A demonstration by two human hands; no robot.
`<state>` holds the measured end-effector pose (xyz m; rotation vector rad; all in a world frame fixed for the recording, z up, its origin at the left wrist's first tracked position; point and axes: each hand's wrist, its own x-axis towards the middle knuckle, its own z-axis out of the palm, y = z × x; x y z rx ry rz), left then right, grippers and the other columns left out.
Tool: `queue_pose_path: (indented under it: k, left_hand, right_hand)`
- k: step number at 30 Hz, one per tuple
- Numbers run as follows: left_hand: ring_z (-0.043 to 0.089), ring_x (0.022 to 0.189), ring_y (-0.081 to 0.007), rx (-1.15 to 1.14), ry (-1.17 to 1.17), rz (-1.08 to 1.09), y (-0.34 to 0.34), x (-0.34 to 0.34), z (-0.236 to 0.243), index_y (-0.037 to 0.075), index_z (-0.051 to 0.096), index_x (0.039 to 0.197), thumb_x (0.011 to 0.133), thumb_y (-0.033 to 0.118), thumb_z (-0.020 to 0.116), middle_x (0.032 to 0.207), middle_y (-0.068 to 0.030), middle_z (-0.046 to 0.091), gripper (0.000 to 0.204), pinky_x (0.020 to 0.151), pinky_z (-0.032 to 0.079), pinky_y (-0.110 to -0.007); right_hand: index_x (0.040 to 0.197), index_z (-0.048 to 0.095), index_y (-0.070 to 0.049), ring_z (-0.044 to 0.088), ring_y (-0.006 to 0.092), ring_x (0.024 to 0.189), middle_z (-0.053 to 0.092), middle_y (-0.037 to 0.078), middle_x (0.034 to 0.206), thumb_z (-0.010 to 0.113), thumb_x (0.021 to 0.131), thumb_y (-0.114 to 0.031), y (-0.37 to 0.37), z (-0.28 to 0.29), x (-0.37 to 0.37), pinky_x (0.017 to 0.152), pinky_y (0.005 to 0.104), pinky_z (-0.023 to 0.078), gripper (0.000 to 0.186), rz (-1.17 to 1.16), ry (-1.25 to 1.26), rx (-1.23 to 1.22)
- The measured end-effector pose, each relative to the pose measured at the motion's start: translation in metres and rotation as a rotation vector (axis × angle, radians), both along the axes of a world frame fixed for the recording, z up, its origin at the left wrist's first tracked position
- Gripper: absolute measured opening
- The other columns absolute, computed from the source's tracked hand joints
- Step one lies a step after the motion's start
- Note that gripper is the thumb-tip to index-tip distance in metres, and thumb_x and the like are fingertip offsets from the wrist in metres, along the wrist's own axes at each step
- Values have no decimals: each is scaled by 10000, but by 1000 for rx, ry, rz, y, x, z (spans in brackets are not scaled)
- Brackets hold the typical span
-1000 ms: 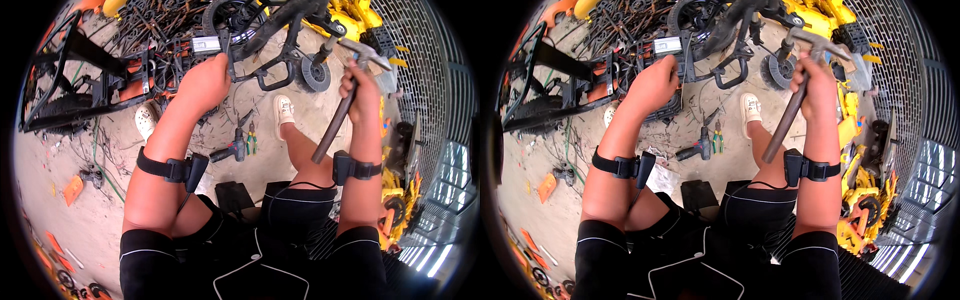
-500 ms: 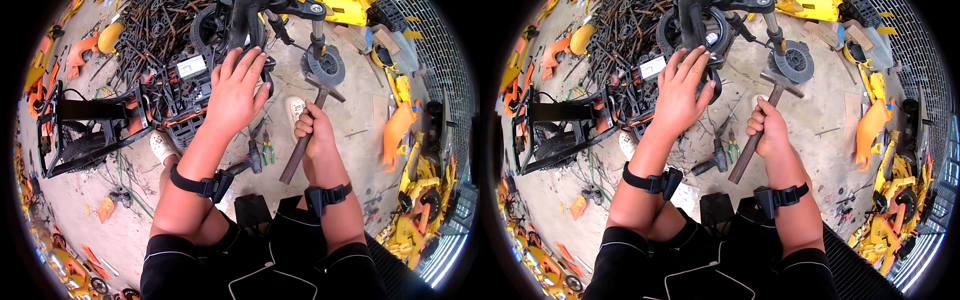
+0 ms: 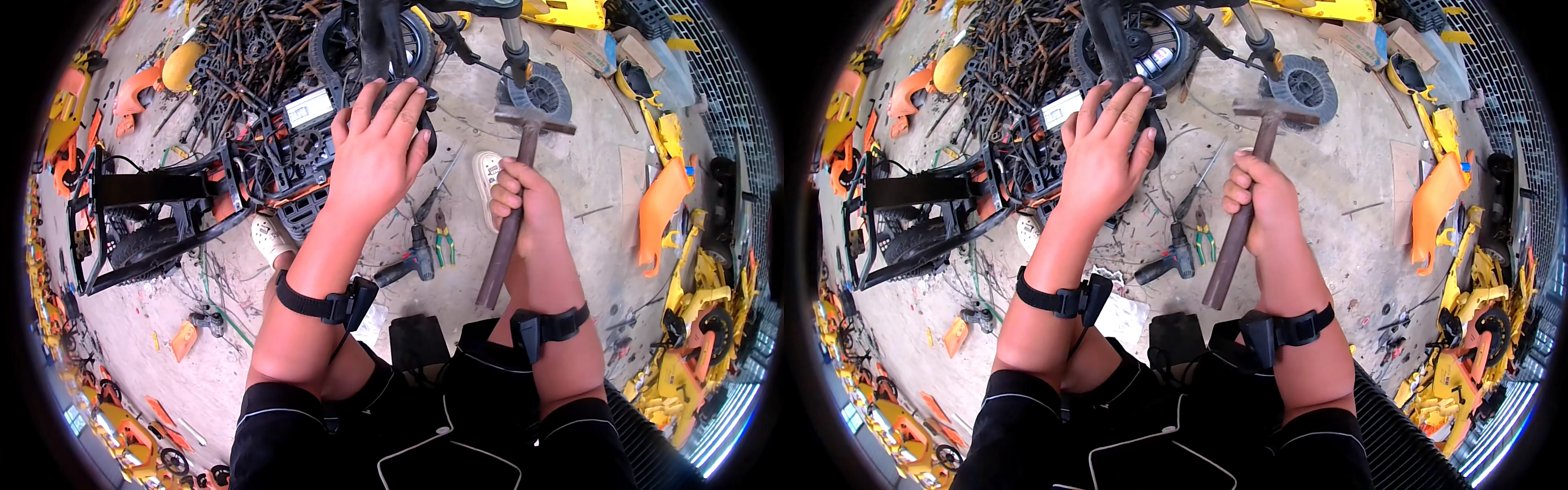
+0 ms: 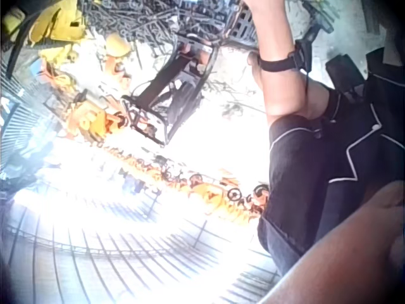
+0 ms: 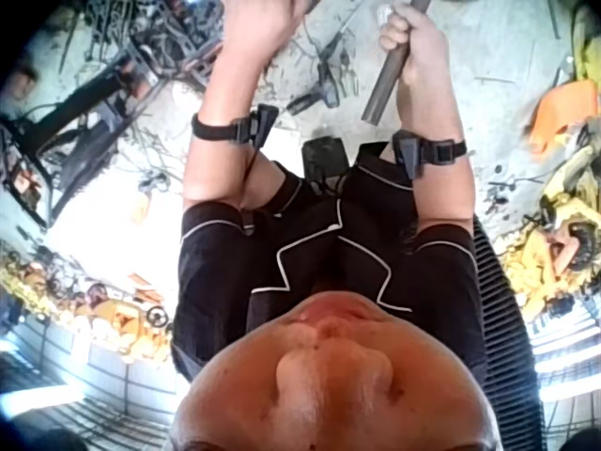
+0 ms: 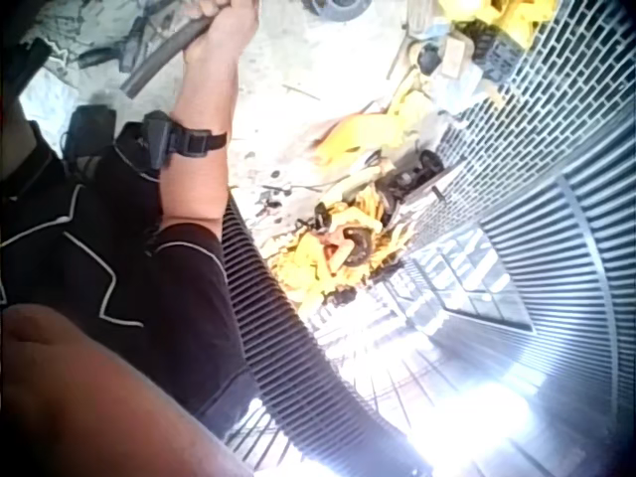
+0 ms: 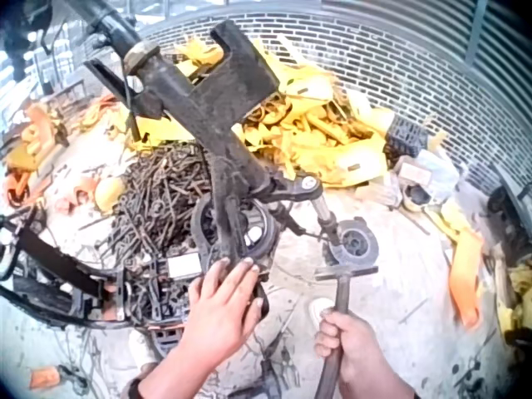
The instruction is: The person holds a metal component on an electric scooter frame and uses a hammer to strike a pin or bolt to secure it.
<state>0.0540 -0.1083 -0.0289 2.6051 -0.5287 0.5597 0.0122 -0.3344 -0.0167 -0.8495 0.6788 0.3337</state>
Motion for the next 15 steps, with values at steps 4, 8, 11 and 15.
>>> queue_pose_path:
  k: [4,8,11,15]
  left_hand:
    - [445,1364,-334,-64,-17,-14,8,-3,3,122,579,1392,945,239,648,1479,-42,531,466,1084,333,-508]
    - [438,1369,-330,-140,-16,-14,24,-11,15,101,591,1352,937,213,650,1458,-62,539,434,1073,350,-496]
    - [552,1193,-314,-187,-11,-51,42,-22,12,68,634,1114,890,164,681,1179,-96,630,248,961,407,-461]
    - [643,968,-344,-255,191,-202,48,-56,20,44,633,1051,886,112,675,997,-125,680,183,851,477,-450]
  right_hand:
    - [1019,514,-103,405,58,516,424,-54,664,560,1041,-210,19,40,1,470,235,342,118,-36,41,-121]
    - [1119,538,-80,380,83,490,448,-32,673,618,1005,-261,-1,24,-21,458,262,338,228,159,72,-312]
    - [1117,536,-66,383,70,460,452,-31,657,626,1004,-272,16,51,-26,423,268,339,252,254,-110,-537]
    - [1119,557,-42,427,69,463,483,-14,663,630,1004,-287,51,83,-14,413,271,357,280,388,-269,-677]
